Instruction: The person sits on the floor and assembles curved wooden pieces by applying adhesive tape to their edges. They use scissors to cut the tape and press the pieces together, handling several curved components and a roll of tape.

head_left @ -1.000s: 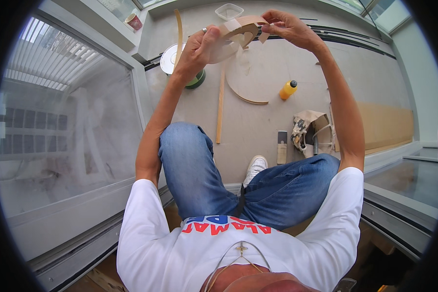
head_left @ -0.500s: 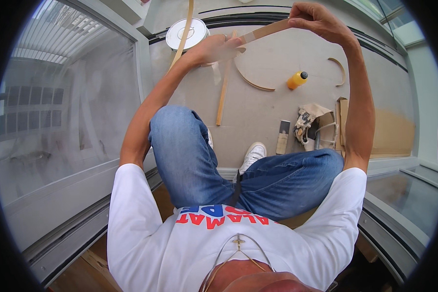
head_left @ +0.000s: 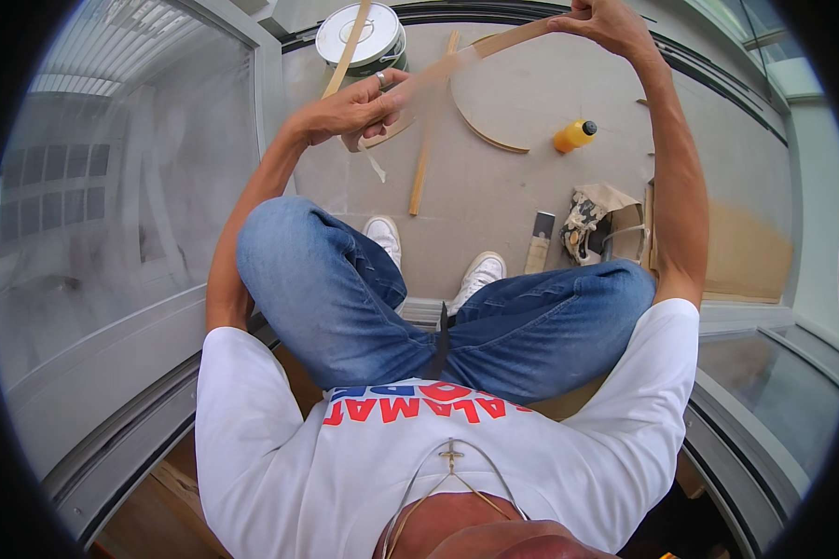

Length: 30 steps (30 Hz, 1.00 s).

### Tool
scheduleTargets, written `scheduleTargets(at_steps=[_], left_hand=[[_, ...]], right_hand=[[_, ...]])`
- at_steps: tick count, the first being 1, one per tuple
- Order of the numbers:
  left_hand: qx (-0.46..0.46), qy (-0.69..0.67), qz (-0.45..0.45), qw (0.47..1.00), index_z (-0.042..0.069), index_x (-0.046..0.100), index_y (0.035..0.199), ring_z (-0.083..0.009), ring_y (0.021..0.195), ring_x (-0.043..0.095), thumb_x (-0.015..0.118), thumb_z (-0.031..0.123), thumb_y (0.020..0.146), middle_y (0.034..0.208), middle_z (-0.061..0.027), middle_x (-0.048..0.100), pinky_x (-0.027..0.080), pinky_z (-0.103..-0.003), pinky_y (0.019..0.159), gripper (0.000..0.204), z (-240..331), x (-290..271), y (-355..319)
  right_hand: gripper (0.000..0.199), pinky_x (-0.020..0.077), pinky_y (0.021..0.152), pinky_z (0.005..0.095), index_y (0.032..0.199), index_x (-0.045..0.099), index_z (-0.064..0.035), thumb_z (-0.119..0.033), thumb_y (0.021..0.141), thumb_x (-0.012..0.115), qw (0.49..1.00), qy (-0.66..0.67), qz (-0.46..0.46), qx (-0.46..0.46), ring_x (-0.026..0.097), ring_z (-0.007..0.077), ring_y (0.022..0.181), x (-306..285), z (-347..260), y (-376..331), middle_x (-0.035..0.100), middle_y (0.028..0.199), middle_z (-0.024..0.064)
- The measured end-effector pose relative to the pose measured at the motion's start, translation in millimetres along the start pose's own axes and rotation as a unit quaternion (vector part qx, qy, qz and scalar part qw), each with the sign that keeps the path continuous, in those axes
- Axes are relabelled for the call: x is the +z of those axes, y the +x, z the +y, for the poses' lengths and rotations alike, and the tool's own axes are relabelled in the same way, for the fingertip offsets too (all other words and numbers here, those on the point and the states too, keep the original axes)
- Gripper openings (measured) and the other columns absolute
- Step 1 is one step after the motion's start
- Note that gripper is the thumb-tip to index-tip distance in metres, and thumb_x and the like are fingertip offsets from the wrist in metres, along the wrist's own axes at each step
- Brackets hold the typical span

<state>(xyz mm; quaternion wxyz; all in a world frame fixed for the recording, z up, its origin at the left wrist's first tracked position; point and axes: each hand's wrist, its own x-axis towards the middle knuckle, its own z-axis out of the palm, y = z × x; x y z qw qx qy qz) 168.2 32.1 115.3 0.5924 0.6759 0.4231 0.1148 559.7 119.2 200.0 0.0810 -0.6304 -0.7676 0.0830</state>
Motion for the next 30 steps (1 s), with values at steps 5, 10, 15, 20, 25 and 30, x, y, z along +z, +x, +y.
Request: scheduleTargets(at_steps=[5, 10, 15, 20, 25, 30], left_hand=[[-0.088, -0.176, -0.019, 0.980, 0.008, 0.059, 0.117, -0.0008, 0.059, 0.046, 0.049, 0.044, 0.107, 0.081, 0.0053, 0.048, 0.051, -0.022, 0.076, 0.039, -56.6, 10.6, -34.9], [-0.155, -0.274, 0.026, 0.949, 0.008, 0.060, 0.109, -0.0048, 0.070, 0.053, 0.050, 0.039, 0.107, 0.088, 0.0014, 0.054, 0.052, -0.024, 0.078, 0.033, -124.7, 41.5, -70.1], [-0.163, -0.369, 0.024, 0.915, 0.005, 0.061, 0.107, -0.0144, 0.097, 0.064, 0.052, 0.035, 0.106, 0.102, -0.0072, 0.062, 0.060, -0.033, 0.088, 0.031, -153.6, 63.9, -74.1], [-0.205, -0.416, 0.001, 0.886, 0.005, 0.057, 0.119, -0.0254, 0.117, 0.063, 0.050, 0.037, 0.106, 0.121, -0.0137, 0.062, 0.061, -0.043, 0.089, 0.035, -177.2, 70.9, -72.1], [-0.241, -0.360, -0.005, 0.901, 0.003, 0.046, 0.130, -0.0193, 0.091, 0.069, 0.047, 0.046, 0.105, 0.114, -0.0180, 0.063, 0.062, -0.031, 0.076, 0.050, -168.9, 46.2, -69.7], [-0.349, -0.292, 0.010, 0.890, 0.003, 0.036, 0.138, -0.0143, 0.064, 0.066, 0.046, 0.051, 0.104, 0.097, -0.0166, 0.063, 0.055, -0.025, 0.054, 0.060, -166.7, 39.3, -73.8]], right_hand=[[0.043, 0.0527, 0.070, 0.0394, 0.088, 0.072, -0.0063, -0.046, 0.075, 0.082, 0.998, 0.050, 0.022, -0.018, 0.069, 0.0267, 0.079, 52.9, 21.8, 56.7, 0.072, 0.082, 0.0136], [0.029, 0.0549, 0.074, 0.0397, 0.095, 0.074, -0.0046, -0.028, 0.078, 0.080, 0.965, 0.185, -0.104, -0.156, 0.071, 0.0272, 0.084, 151.8, 22.4, 150.3, 0.074, 0.085, 0.0146], [0.019, 0.0541, 0.076, 0.0365, 0.098, 0.073, -0.0060, -0.018, 0.082, 0.072, 0.949, 0.212, -0.003, -0.235, 0.069, 0.0253, 0.084, 218.8, -1.7, 204.9, 0.072, 0.089, 0.0126], [0.027, 0.0512, 0.078, 0.0334, 0.108, 0.064, -0.0039, -0.004, 0.081, 0.067, 0.961, 0.251, 0.013, -0.116, 0.066, 0.0212, 0.081, 241.5, -21.8, 219.4, 0.067, 0.084, 0.0109], [0.027, 0.0510, 0.078, 0.0393, 0.106, 0.060, -0.0037, 0.000, 0.079, 0.066, 0.950, 0.303, 0.051, -0.048, 0.066, 0.0283, 0.084, 289.4, -29.3, 213.2, 0.066, 0.087, 0.0123], [0.023, 0.0505, 0.080, 0.0437, 0.103, 0.056, -0.0051, 0.000, 0.082, 0.064, 0.963, 0.248, 0.089, -0.053, 0.064, 0.0317, 0.091, 306.0, -44.8, 216.1, 0.064, 0.091, 0.0131]])
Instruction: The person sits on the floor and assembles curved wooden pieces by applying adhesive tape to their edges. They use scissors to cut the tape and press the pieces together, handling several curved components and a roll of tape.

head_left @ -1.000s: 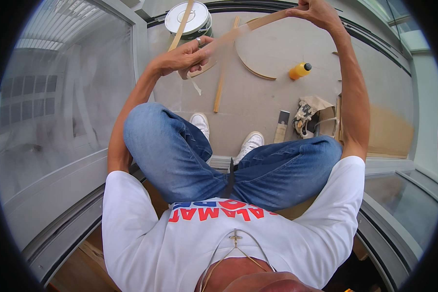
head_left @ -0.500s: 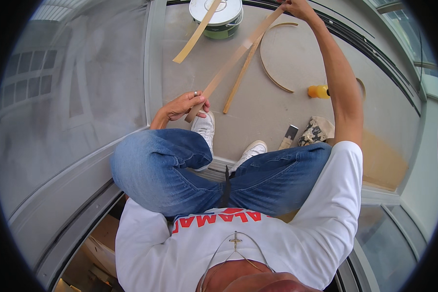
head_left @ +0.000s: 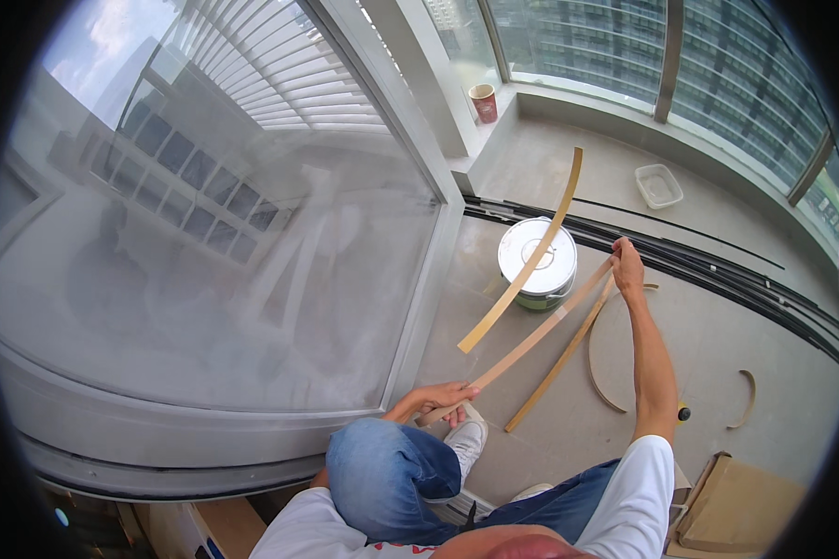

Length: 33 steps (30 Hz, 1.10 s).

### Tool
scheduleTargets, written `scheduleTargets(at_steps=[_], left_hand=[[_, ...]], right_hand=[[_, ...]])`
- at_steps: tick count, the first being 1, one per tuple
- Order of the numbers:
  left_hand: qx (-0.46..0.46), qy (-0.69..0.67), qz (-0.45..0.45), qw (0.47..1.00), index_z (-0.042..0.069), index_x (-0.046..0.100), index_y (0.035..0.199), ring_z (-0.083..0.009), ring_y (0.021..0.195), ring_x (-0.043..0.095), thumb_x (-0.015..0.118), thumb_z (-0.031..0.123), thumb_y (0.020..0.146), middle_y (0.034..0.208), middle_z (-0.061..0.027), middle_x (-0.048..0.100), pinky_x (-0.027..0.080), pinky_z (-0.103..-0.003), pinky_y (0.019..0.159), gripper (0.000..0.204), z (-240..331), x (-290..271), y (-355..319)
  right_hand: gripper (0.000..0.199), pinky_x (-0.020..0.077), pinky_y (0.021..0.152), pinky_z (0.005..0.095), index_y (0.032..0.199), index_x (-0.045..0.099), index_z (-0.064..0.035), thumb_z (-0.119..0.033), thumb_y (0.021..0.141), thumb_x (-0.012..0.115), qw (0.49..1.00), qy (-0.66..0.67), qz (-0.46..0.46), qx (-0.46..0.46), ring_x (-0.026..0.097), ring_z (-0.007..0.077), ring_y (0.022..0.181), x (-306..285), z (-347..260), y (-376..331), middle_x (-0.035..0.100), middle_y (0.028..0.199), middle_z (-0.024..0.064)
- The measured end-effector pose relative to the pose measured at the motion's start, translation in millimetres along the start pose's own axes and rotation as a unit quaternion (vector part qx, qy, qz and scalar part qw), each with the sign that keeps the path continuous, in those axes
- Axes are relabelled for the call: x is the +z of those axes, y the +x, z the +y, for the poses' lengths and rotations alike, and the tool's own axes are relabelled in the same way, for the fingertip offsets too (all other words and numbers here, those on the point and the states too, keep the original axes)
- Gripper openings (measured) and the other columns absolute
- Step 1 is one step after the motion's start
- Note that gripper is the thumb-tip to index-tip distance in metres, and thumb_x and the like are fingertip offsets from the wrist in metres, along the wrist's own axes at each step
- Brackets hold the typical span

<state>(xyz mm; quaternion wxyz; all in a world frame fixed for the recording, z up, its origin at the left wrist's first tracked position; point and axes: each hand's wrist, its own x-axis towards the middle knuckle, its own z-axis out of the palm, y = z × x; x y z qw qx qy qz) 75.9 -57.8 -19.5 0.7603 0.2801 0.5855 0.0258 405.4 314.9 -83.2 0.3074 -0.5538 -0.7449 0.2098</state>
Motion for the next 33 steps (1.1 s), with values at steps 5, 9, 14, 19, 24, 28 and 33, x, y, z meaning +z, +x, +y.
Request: scheduleTargets(at_steps=[5, 9, 14, 19, 24, 28, 33], left_hand=[[0.052, -0.011, 0.046, 0.998, 0.008, 0.031, 0.148, -0.0122, 0.063, 0.064, 0.043, 0.051, 0.106, 0.094, -0.0119, 0.062, 0.049, -0.024, 0.047, 0.061, 4.0, 15.0, 4.8], [0.136, -0.058, 0.051, 0.988, 0.011, 0.035, 0.147, -0.0117, 0.061, 0.062, 0.042, 0.050, 0.107, 0.092, -0.0074, 0.061, 0.051, -0.025, 0.050, 0.056, -10.0, 15.4, 11.6], [0.060, -0.044, 0.023, 0.997, 0.011, 0.045, 0.138, -0.0118, 0.060, 0.061, 0.042, 0.047, 0.107, 0.089, -0.0043, 0.059, 0.054, -0.026, 0.054, 0.047, -14.7, 12.2, 11.7], [0.061, -0.057, 0.025, 0.996, 0.007, 0.051, 0.125, -0.0120, 0.061, 0.063, 0.043, 0.049, 0.106, 0.086, -0.0055, 0.060, 0.051, -0.023, 0.053, 0.046, -24.4, 14.7, 12.2], [0.020, -0.074, 0.008, 0.997, 0.008, 0.054, 0.118, -0.0128, 0.061, 0.063, 0.044, 0.050, 0.106, 0.085, -0.0055, 0.060, 0.051, -0.024, 0.053, 0.045, -28.6, 9.7, 25.1], [-0.011, -0.078, 0.019, 0.997, 0.008, 0.054, 0.100, -0.0128, 0.056, 0.060, 0.040, 0.051, 0.107, 0.076, -0.0035, 0.057, 0.050, -0.025, 0.049, 0.045, -48.9, 15.8, 47.7], [-0.068, -0.067, 0.019, 0.995, 0.008, 0.054, 0.098, -0.0123, 0.051, 0.058, 0.035, 0.058, 0.106, 0.073, -0.0028, 0.056, 0.048, -0.024, 0.045, 0.054, -34.0, 27.2, 57.9]], right_hand=[[0.026, 0.0509, 0.081, 0.0444, 0.105, 0.055, -0.0072, -0.001, 0.082, 0.065, 1.000, 0.010, 0.004, 0.011, 0.064, 0.0327, 0.094, 6.7, 3.8, 4.0, 0.065, 0.093, 0.0113], [0.025, 0.0514, 0.081, 0.0444, 0.104, 0.054, -0.0074, -0.001, 0.083, 0.065, 0.999, 0.020, 0.022, 0.030, 0.064, 0.0327, 0.094, 18.8, 11.9, 4.5, 0.065, 0.093, 0.0114], [0.024, 0.0519, 0.080, 0.0443, 0.104, 0.055, -0.0071, -0.001, 0.083, 0.065, 0.998, 0.044, 0.004, 0.046, 0.066, 0.0321, 0.092, 22.9, 14.1, -1.4, 0.065, 0.092, 0.0114], [0.022, 0.0519, 0.082, 0.0430, 0.104, 0.057, -0.0056, -0.001, 0.084, 0.065, 0.996, 0.059, 0.022, 0.069, 0.067, 0.0320, 0.093, 21.6, 35.1, 2.4, 0.067, 0.095, 0.0129], [0.025, 0.0522, 0.089, 0.0408, 0.111, 0.063, -0.0048, -0.001, 0.087, 0.064, 0.989, 0.068, -0.019, 0.129, 0.068, 0.0315, 0.101, 35.4, 67.8, 5.4, 0.072, 0.103, 0.0146], [0.023, 0.0540, 0.088, 0.0425, 0.111, 0.069, -0.0045, -0.007, 0.090, 0.060, 0.996, 0.017, -0.060, 0.072, 0.069, 0.0340, 0.103, 57.7, 84.9, 11.0, 0.073, 0.108, 0.0158], [0.024, 0.0529, 0.091, 0.0428, 0.109, 0.073, -0.0123, -0.015, 0.089, 0.060, 0.989, -0.062, -0.135, 0.023, 0.068, 0.0320, 0.106, 68.6, 103.2, 29.1, 0.074, 0.110, 0.0124]])
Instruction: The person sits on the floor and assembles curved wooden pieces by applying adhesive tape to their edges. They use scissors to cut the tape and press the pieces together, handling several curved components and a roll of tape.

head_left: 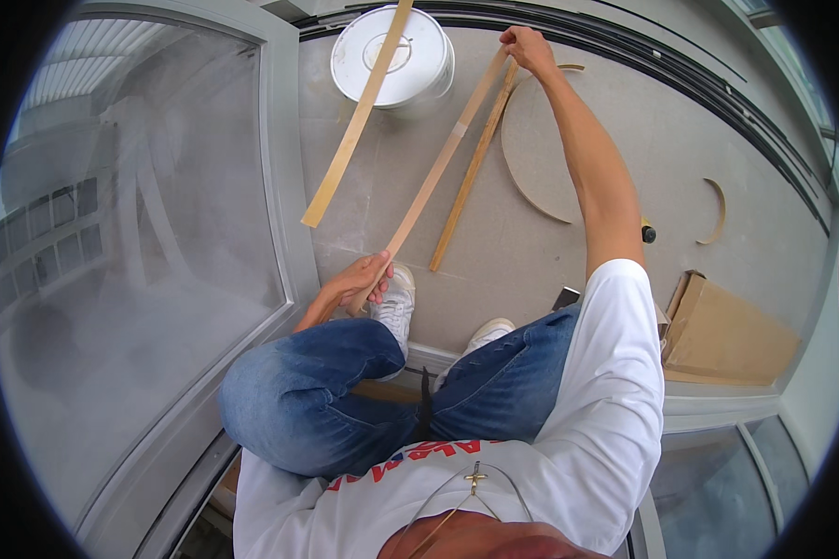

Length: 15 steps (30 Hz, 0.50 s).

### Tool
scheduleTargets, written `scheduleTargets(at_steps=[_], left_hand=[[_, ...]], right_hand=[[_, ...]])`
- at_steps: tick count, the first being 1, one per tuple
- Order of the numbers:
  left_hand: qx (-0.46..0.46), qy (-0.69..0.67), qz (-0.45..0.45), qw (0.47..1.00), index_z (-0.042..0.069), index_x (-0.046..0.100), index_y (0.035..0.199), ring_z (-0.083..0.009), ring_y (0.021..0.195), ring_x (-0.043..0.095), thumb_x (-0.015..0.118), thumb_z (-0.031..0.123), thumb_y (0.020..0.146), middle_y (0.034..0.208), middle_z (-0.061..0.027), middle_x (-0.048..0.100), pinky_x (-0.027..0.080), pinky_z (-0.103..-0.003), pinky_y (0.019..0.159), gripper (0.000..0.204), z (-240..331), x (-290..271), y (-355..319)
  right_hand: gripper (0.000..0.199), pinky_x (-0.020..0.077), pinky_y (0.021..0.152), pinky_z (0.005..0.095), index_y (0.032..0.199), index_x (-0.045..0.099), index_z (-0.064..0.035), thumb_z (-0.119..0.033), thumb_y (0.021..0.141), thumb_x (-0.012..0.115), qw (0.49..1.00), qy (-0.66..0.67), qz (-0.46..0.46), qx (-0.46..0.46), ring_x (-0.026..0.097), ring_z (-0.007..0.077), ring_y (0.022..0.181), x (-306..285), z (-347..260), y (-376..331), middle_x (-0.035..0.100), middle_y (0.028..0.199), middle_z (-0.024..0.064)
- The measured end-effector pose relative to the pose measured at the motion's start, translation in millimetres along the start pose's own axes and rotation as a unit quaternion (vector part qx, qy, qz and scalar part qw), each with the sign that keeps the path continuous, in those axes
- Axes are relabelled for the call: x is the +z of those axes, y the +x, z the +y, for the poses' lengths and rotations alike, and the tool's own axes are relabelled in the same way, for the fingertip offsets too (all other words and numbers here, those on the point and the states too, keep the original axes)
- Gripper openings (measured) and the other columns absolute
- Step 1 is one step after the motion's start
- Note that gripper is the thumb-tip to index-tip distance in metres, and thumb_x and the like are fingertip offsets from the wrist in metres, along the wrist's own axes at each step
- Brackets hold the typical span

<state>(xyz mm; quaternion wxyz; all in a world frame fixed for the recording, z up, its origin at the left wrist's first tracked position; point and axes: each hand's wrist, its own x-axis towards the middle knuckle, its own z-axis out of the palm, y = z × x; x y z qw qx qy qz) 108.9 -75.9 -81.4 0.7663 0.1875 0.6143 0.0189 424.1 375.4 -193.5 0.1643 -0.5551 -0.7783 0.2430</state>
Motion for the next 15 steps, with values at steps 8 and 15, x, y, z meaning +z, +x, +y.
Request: scheduleTargets(at_steps=[8, 15], left_hand=[[-0.023, -0.005, -0.015, 1.000, 0.004, 0.051, 0.105, -0.0170, 0.051, 0.063, 0.036, 0.048, 0.107, 0.074, -0.0067, 0.056, 0.054, -0.026, 0.046, 0.046, 13.8, 8.5, 23.5], [-0.014, 0.017, 0.026, 0.999, 0.002, 0.048, 0.110, -0.0182, 0.052, 0.063, 0.037, 0.042, 0.107, 0.080, -0.0091, 0.056, 0.056, -0.028, 0.047, 0.042, 0.7, 15.2, 64.0]], right_hand=[[0.024, 0.0541, 0.087, 0.0431, 0.107, 0.076, -0.0155, -0.019, 0.083, 0.072, 0.994, -0.099, -0.034, 0.015, 0.071, 0.0281, 0.099, 19.2, 40.9, 32.8, 0.075, 0.103, 0.0093], [0.011, 0.0552, 0.081, 0.0457, 0.086, 0.075, -0.0105, -0.010, 0.078, 0.068, 0.993, -0.096, 0.067, -0.006, 0.069, 0.0359, 0.094, 32.0, 30.1, 21.5, 0.072, 0.093, 0.0163]])
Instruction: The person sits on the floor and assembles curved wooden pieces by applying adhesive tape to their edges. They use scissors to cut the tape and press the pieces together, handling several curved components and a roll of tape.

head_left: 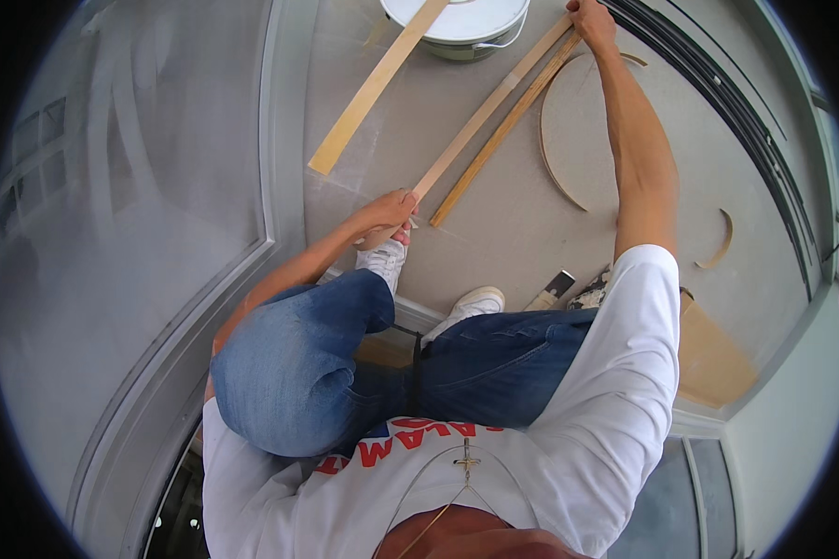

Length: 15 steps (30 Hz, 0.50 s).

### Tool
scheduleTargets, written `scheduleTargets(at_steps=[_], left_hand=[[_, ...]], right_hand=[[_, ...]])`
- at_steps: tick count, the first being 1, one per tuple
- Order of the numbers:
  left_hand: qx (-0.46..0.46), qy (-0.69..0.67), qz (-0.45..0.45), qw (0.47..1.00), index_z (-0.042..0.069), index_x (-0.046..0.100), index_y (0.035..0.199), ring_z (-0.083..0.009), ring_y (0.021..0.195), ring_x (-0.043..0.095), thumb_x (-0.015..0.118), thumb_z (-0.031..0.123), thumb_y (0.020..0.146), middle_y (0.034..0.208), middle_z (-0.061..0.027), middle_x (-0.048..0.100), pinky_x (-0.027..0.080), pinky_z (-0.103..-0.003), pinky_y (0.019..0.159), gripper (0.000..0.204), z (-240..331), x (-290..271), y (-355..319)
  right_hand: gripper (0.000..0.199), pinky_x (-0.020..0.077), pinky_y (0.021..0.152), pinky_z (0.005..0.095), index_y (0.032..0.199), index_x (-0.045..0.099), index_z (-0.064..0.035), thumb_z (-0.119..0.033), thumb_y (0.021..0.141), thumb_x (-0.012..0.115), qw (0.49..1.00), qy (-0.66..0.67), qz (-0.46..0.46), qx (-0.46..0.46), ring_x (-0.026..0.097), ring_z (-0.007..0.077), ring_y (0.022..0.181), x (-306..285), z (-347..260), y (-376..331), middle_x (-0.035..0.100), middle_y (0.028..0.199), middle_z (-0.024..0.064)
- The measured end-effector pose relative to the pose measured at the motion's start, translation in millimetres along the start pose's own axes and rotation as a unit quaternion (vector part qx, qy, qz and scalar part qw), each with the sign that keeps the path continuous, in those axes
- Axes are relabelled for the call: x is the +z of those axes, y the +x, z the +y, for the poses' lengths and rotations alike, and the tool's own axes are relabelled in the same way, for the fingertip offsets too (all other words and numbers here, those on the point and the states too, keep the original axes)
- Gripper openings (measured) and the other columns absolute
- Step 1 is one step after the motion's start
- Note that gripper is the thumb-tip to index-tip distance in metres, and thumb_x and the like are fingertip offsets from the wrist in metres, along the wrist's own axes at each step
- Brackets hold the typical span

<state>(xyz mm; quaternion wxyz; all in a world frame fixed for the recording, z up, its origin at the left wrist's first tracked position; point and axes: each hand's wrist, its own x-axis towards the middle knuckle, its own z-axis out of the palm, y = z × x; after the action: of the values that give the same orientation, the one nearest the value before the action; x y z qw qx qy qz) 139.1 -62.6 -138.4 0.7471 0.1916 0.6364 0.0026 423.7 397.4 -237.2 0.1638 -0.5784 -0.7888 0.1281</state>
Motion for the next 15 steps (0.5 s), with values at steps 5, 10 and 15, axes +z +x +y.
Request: scheduleTargets(at_steps=[5, 10, 15], left_hand=[[-0.047, -0.056, -0.050, 0.996, 0.003, 0.047, 0.115, -0.0194, 0.066, 0.067, 0.037, 0.031, 0.105, 0.087, -0.0105, 0.054, 0.060, -0.028, 0.060, 0.031, 1.8, 1.0, -5.2], [-0.008, -0.096, -0.090, 0.991, 0.004, 0.048, 0.114, -0.0201, 0.074, 0.070, 0.038, 0.034, 0.108, 0.086, -0.0097, 0.057, 0.061, -0.027, 0.068, 0.032, -1.1, -5.1, -22.7], [-0.055, -0.071, -0.130, 0.987, 0.005, 0.049, 0.112, -0.0198, 0.071, 0.071, 0.038, 0.050, 0.108, 0.084, -0.0094, 0.062, 0.061, -0.028, 0.065, 0.046, -5.0, -23.5, -56.4]], right_hand=[[0.013, 0.0518, 0.083, 0.0466, 0.086, 0.075, -0.0127, -0.016, 0.082, 0.063, 0.995, -0.099, -0.030, 0.004, 0.067, 0.0346, 0.095, -15.3, -31.8, 4.1, 0.073, 0.090, 0.0143], [0.012, 0.0441, 0.089, 0.0504, 0.085, 0.075, -0.0170, -0.018, 0.083, 0.064, 0.992, -0.124, 0.011, -0.030, 0.064, 0.0312, 0.099, -21.5, -30.9, -8.7, 0.073, 0.088, 0.0118], [0.011, 0.0430, 0.087, 0.0532, 0.083, 0.075, -0.0189, -0.019, 0.081, 0.064, 0.988, -0.149, 0.011, -0.026, 0.064, 0.0314, 0.098, -30.8, -37.0, -7.0, 0.073, 0.088, 0.0101]])
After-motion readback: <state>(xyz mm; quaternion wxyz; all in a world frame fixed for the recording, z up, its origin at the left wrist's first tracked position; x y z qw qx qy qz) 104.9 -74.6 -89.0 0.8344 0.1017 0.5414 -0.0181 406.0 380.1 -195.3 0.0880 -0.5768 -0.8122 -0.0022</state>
